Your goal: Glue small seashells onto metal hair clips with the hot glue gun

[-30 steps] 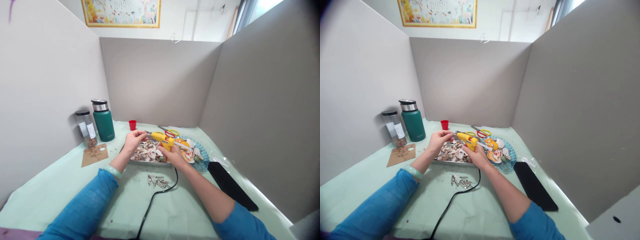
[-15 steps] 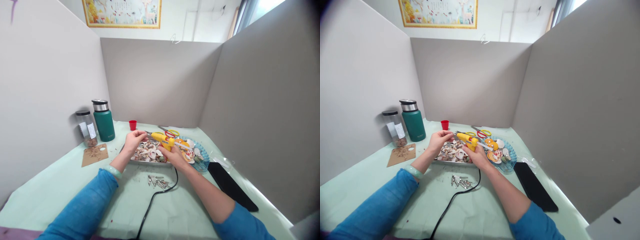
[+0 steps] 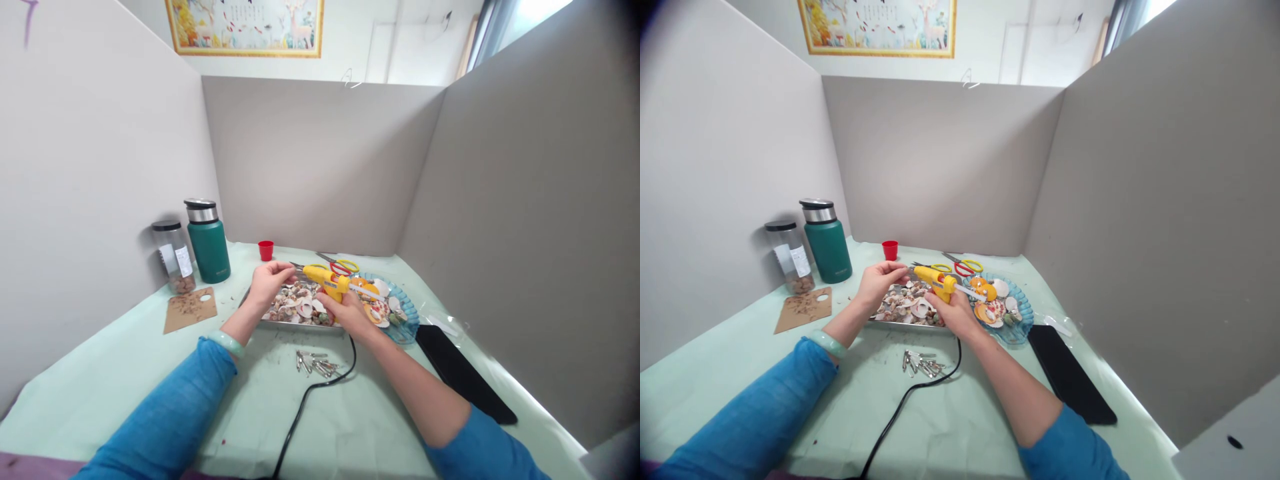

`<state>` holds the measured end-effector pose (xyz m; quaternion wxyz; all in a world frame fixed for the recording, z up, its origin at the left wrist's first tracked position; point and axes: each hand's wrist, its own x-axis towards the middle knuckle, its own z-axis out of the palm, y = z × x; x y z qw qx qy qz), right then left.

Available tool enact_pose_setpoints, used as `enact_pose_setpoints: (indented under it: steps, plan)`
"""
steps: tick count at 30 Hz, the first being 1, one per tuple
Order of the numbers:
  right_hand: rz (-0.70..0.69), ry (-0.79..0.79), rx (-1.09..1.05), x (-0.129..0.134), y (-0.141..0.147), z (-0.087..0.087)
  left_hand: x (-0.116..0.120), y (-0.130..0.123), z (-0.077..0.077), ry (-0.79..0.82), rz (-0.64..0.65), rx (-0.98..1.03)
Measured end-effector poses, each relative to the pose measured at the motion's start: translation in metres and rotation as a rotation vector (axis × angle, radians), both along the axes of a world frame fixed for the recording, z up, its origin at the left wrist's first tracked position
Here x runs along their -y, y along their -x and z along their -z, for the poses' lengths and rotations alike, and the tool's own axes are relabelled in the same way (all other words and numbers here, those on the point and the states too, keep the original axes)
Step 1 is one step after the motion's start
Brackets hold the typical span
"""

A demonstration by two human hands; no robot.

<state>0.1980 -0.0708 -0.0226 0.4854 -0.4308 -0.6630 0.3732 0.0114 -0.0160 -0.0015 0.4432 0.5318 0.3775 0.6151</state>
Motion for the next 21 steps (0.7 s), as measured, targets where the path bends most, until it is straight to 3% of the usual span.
enact_pose_setpoints:
  steps: [21]
  plan:
    - [-0.017, -0.007, 0.01, -0.0016, -0.0006, 0.0012, 0.0021, -0.001, -0.0007, -0.023, -0.028, -0.008]
